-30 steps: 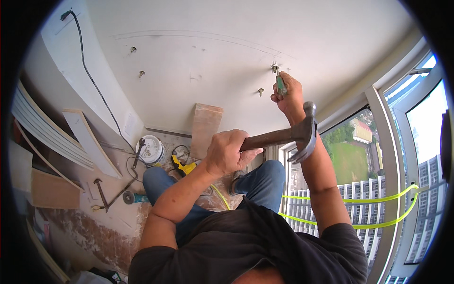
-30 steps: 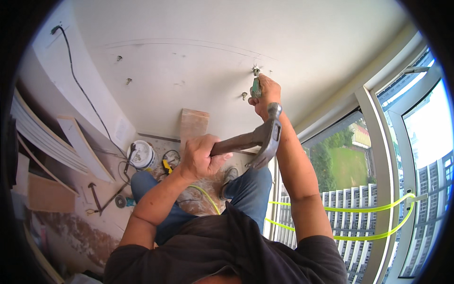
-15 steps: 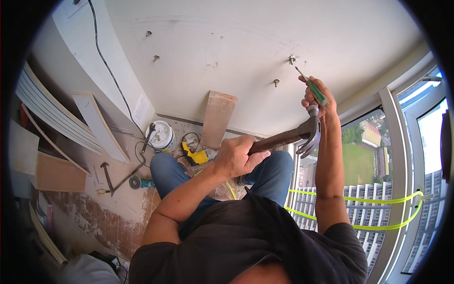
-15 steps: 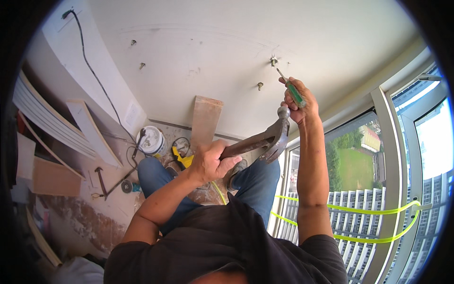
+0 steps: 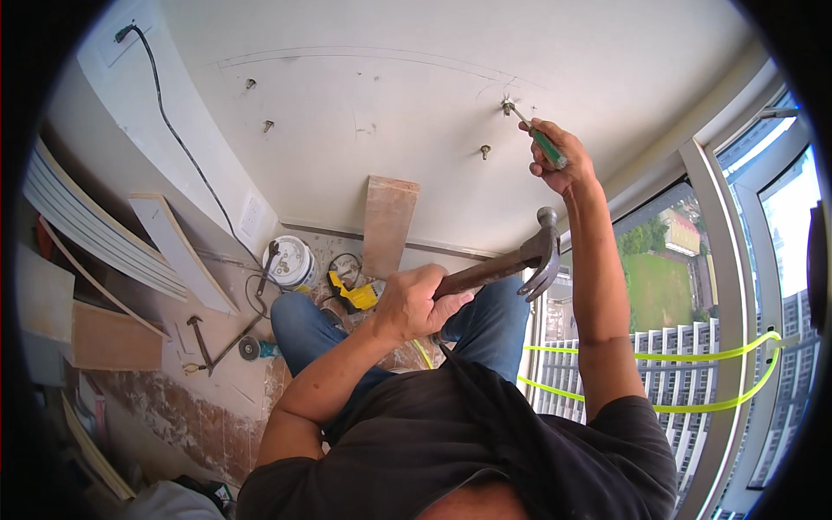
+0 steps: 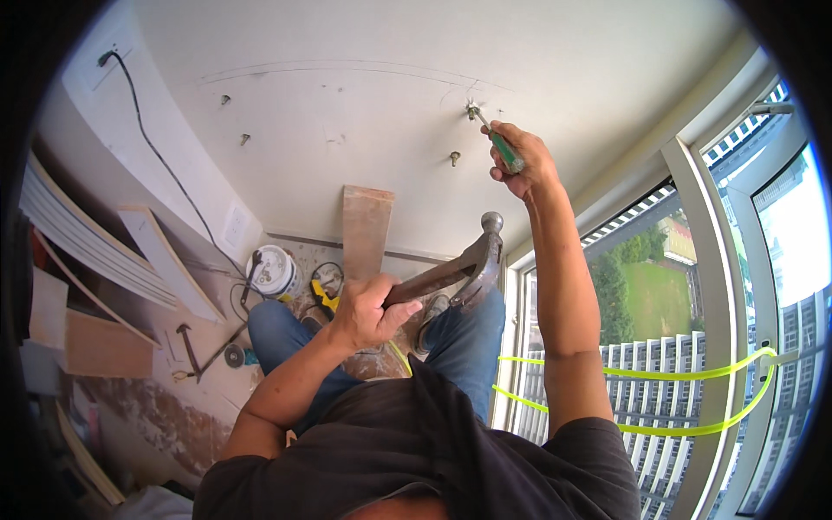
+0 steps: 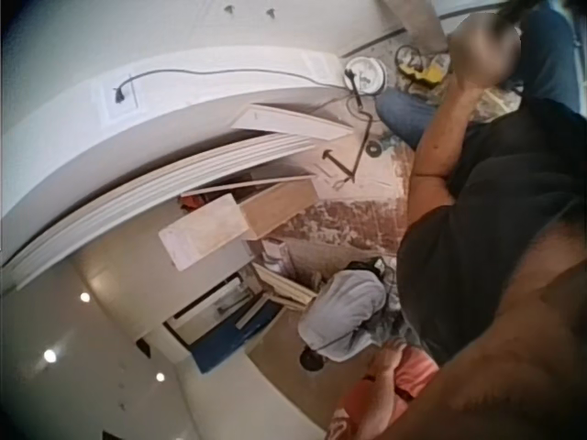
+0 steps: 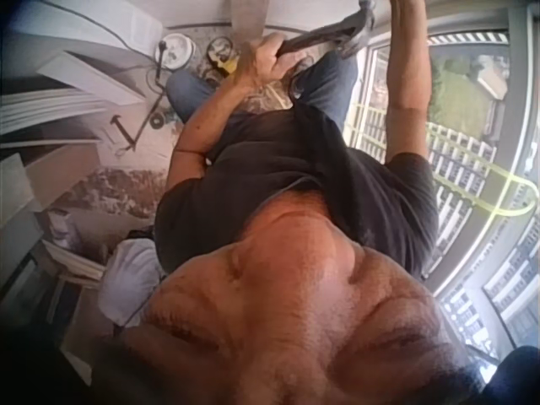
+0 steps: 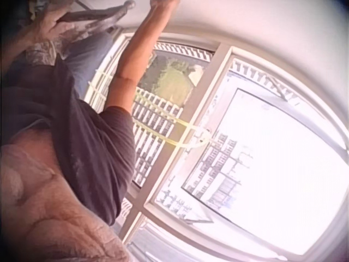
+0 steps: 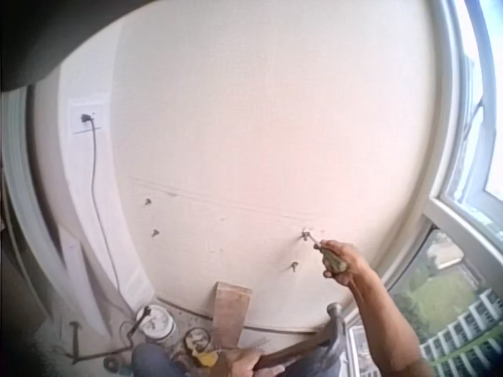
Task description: The person sits on the floor and uses a hammer and screwdriver to install metal fixtures into the ceiling. Another person assists by holding a wooden board against the wall and handing over tools.
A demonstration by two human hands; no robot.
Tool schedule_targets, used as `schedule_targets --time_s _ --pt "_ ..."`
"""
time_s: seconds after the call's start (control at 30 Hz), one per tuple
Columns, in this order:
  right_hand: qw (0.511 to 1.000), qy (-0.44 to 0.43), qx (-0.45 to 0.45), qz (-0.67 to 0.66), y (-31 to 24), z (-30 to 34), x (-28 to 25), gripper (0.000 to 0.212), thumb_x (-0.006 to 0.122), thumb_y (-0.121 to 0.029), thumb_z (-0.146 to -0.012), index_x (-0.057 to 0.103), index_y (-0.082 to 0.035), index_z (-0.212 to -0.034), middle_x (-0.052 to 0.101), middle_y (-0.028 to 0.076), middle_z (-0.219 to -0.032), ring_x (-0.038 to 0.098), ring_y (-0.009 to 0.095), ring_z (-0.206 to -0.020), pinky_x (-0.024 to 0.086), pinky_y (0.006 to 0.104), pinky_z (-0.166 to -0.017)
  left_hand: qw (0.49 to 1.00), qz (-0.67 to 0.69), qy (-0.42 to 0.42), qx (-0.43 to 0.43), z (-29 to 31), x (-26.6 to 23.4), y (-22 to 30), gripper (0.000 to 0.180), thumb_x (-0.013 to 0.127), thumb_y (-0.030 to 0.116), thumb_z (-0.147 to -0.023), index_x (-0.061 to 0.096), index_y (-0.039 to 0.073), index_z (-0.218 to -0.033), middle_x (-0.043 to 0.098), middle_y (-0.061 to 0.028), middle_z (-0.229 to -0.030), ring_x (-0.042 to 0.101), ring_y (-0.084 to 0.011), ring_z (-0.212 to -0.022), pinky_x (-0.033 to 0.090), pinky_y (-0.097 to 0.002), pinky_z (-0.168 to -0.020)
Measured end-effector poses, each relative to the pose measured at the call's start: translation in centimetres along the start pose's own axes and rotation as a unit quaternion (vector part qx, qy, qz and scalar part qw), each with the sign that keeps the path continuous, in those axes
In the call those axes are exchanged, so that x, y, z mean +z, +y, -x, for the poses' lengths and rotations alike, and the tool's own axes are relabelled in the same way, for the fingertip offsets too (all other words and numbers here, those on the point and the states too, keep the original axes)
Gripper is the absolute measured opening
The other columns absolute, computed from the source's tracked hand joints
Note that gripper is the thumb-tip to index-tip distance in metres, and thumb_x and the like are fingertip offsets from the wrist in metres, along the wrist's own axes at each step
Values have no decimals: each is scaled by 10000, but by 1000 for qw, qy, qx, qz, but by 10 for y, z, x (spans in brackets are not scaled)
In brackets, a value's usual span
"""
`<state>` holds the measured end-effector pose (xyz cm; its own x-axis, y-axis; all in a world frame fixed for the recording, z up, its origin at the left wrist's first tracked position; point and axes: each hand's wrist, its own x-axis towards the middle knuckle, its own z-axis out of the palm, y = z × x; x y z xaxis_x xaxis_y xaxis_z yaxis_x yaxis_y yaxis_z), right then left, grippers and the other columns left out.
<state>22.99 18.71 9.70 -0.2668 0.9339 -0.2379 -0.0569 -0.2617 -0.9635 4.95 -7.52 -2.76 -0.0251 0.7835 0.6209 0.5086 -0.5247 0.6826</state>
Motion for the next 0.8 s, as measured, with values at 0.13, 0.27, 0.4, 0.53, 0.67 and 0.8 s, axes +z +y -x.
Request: schedule_targets --time_s 0.13,0.27,0.4,0.53,0.67,0.8 --pt "1000 -9 -8 16 -1 -13 -7 288 708 -295 -970 714 -25 -1069 502 -21 -678 469 102 -572 402 291 -505 1000 -17 -4 -14 2 0 -4 491 764 437 -941 548 26 -781 608 -180 -672 625 -400 -590 497 -452 -521" --pt "998 1 -30 59 -2 -11 -5 284 757 -297 -925 732 -23 -993 537 -10 -728 509 113 -626 428 298 -509 1000 -23 -2 -11 1 -3 -5 501 758 446 -944 541 27 -775 611 -187 -673 630 -409 -595 503 -456 -523" --pt "994 5 -58 90 -2 -14 -7 299 785 -300 -897 737 -14 -972 561 1 -733 510 117 -601 422 296 -490 1000 -25 -5 -6 -1 -2 -7 497 760 446 -942 546 27 -779 615 -188 -671 634 -409 -594 507 -454 -525" --pt "989 5 -93 117 0 -18 -7 303 798 -294 -881 737 -5 -950 591 21 -744 503 124 -568 415 300 -471 1000 -24 -2 -3 -3 -2 -7 493 765 449 -938 558 26 -792 619 -181 -668 638 -403 -594 509 -452 -526" --pt "986 30 -82 139 -1 -21 -6 296 804 -298 -874 741 -18 -947 621 28 -766 510 129 -570 428 300 -479 1000 -25 -1 11 -7 -3 -9 486 768 448 -937 574 20 -813 621 -176 -664 638 -396 -590 512 -449 -528" --pt "989 51 -28 134 -12 -22 6 261 780 -302 -897 735 -50 -948 591 0 -743 496 117 -554 416 284 -476 999 -39 0 26 -15 -7 -8 490 776 456 -926 581 16 -832 599 -165 -647 633 -375 -577 509 -437 -519"
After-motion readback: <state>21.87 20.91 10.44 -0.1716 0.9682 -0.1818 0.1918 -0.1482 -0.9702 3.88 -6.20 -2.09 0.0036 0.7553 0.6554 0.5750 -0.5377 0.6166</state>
